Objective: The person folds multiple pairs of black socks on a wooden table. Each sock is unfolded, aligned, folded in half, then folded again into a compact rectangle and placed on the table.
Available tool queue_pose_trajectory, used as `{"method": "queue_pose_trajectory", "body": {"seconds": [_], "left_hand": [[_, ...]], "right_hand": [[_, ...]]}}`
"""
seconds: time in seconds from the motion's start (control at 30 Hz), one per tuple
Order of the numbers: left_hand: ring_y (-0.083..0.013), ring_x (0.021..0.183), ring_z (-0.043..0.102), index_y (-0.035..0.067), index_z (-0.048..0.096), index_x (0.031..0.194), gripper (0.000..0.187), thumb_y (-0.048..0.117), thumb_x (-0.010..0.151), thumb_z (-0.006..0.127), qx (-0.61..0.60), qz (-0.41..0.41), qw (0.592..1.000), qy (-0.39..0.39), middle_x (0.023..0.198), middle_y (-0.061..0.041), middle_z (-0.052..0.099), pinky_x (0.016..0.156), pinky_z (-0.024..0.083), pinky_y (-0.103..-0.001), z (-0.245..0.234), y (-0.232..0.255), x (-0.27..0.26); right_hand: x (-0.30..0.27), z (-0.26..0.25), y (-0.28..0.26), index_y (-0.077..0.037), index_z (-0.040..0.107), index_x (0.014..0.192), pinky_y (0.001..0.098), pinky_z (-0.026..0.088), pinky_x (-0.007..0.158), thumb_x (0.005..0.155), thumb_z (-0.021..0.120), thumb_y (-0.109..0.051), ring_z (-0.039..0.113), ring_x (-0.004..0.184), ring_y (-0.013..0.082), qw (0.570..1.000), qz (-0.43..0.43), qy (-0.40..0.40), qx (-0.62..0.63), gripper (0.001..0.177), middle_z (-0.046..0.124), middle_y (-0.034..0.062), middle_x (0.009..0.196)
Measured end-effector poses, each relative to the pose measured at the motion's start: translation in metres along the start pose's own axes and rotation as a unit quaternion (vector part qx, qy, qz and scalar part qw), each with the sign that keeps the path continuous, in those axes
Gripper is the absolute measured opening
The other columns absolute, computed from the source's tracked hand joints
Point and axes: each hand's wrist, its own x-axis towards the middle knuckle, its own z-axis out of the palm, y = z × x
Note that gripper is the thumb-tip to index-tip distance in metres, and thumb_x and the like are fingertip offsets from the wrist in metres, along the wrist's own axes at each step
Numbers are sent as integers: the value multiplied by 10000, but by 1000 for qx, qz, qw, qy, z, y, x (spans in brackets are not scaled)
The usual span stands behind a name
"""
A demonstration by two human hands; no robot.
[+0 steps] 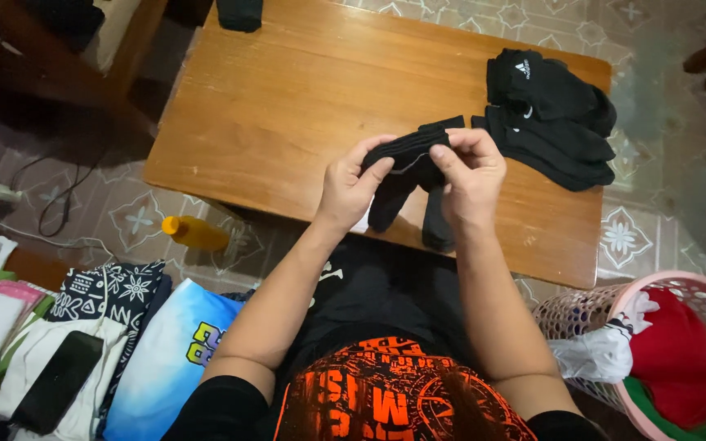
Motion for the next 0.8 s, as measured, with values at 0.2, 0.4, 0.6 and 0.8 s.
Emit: {"method": "queue_pose_trajectory", "body": {"seconds": [0.2, 0.4, 0.6, 0.8], "left_hand": [[-94, 1114, 657, 23, 545, 1405, 369, 149, 1071, 641, -94, -4, 995, -18, 1233, -56, 687, 990, 540, -258, 3, -3, 2], [-130, 1009, 684, -14, 607, 1307, 443, 136, 921, 767, -9, -112, 992, -50, 1131, -67, 725, 897, 571, -299, 2, -87, -36], [-163, 823, 711, -12, 562, 1323, 593, 112, 801, 816, 252, -265, 928, 71, 918, -110, 734, 753, 575, -313, -47, -208, -61], [-192, 792, 702, 1, 552, 1357, 606, 89, 796, 762, 223, -256, 936, 88, 873, -109, 738, 719, 568, -341, -56, -213, -67]], "right_hand": [[5, 5, -17, -45, 652, 1127, 229, 504, 822, 861, 808, 39, 596, 894, 82, 989, 59, -30, -130, 320, 601, 8, 972], [60, -8, 19, -22, 652, 1107, 235, 483, 743, 867, 835, 7, 558, 821, 78, 984, 40, -5, -172, 303, 566, -17, 918], [83, -58, 98, -12, 612, 1154, 379, 542, 816, 817, 888, -228, 650, 951, 276, 849, -24, -69, -523, 486, 668, 144, 1050], [-37, -41, 71, -46, 627, 1292, 548, 423, 1040, 544, 946, -405, 528, 1318, 382, 731, -52, -386, -561, 889, 569, 181, 1395]]}}
